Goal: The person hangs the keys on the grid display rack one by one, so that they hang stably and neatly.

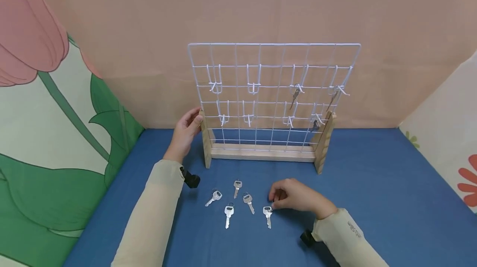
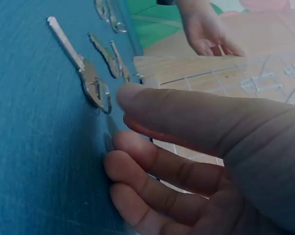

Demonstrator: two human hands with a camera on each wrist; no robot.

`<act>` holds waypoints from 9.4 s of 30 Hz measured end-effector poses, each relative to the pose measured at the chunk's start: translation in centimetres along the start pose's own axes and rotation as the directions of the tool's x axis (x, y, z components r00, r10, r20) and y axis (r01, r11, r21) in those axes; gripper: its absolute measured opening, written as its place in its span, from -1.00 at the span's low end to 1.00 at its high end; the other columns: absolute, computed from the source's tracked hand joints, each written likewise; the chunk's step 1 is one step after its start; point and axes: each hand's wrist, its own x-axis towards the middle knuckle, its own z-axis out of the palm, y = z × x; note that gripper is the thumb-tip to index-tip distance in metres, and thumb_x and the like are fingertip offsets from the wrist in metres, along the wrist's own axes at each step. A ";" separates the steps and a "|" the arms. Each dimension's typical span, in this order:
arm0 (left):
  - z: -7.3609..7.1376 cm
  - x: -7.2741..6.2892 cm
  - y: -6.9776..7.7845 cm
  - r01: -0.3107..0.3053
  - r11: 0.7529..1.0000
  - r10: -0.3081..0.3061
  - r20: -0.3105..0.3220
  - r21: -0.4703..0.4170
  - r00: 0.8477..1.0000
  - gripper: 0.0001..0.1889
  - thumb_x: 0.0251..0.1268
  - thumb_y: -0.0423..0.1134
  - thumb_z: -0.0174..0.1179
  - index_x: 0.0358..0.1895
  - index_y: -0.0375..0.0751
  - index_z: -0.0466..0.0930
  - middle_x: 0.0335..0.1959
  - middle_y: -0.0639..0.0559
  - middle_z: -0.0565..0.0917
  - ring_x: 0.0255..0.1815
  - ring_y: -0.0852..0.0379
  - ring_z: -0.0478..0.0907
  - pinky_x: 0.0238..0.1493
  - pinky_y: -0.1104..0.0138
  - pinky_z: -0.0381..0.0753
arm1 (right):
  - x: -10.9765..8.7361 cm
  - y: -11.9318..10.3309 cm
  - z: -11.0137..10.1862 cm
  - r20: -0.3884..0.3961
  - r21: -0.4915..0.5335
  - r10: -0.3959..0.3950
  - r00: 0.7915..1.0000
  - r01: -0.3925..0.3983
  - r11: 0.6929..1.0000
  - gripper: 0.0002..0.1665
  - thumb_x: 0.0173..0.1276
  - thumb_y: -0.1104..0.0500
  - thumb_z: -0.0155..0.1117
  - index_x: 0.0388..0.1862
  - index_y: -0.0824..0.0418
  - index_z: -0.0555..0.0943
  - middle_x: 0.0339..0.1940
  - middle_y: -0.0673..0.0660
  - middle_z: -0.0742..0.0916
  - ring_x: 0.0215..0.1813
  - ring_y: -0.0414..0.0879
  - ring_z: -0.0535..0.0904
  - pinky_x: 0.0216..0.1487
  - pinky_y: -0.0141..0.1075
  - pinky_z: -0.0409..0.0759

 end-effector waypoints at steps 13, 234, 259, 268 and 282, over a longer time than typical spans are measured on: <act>0.3 0.0 -0.4 -0.010 1.000 0.010 -0.001 -0.016 1.000 -0.44 0.58 -0.16 0.06 0.52 -0.30 0.26 0.40 -0.32 0.35 0.25 0.06 0.44 0.41 0.08 0.39 | -0.2 0.2 0.4 0.058 -0.021 -0.041 0.997 0.042 0.999 -0.78 0.23 0.43 0.44 -0.31 0.13 0.69 -0.33 -0.02 0.66 -0.34 -0.25 0.52 -0.29 -0.35 0.59; -0.4 0.3 0.3 0.014 1.000 -0.014 -0.011 -0.014 1.000 -0.43 0.53 -0.12 0.11 0.49 -0.26 0.31 0.32 -0.19 0.42 0.25 0.02 0.44 0.40 0.08 0.41 | 6.5 -8.7 0.2 -0.612 0.367 0.104 0.784 0.165 0.915 -0.85 0.45 0.37 0.23 -0.10 0.36 0.71 -0.17 0.26 0.74 -0.24 -0.03 0.65 -0.16 -0.30 0.70; -0.6 0.5 -0.2 0.019 1.000 -0.019 0.000 -0.017 1.000 -0.44 0.54 -0.13 0.11 0.50 -0.24 0.31 0.34 -0.21 0.42 0.26 0.04 0.46 0.38 0.12 0.43 | 10.5 -2.6 3.7 -0.239 -0.061 0.028 0.971 -0.044 0.997 -0.86 0.32 0.40 0.39 -0.26 0.18 0.75 -0.32 -0.02 0.73 -0.29 -0.23 0.56 -0.24 -0.34 0.61; -0.2 0.3 -0.2 0.000 1.000 0.000 0.009 -0.032 1.000 -0.44 0.53 -0.13 0.11 0.49 -0.26 0.31 0.30 -0.17 0.44 0.25 0.03 0.46 0.39 0.09 0.42 | 10.3 -2.1 3.8 -0.265 -0.102 -0.017 0.964 -0.010 0.995 -0.87 0.33 0.38 0.40 -0.32 0.16 0.75 -0.38 -0.06 0.71 -0.32 -0.23 0.54 -0.25 -0.33 0.58; -0.4 0.0 -0.5 0.014 0.999 -0.014 -0.002 -0.031 1.000 -0.43 0.54 -0.13 0.10 0.50 -0.26 0.29 0.33 -0.19 0.43 0.27 0.03 0.46 0.39 0.10 0.42 | 7.8 -3.1 2.7 -0.399 0.055 0.016 0.917 0.007 0.998 -0.95 0.37 0.31 0.39 -0.24 0.23 0.77 -0.36 -0.05 0.74 -0.36 -0.18 0.59 -0.32 -0.32 0.63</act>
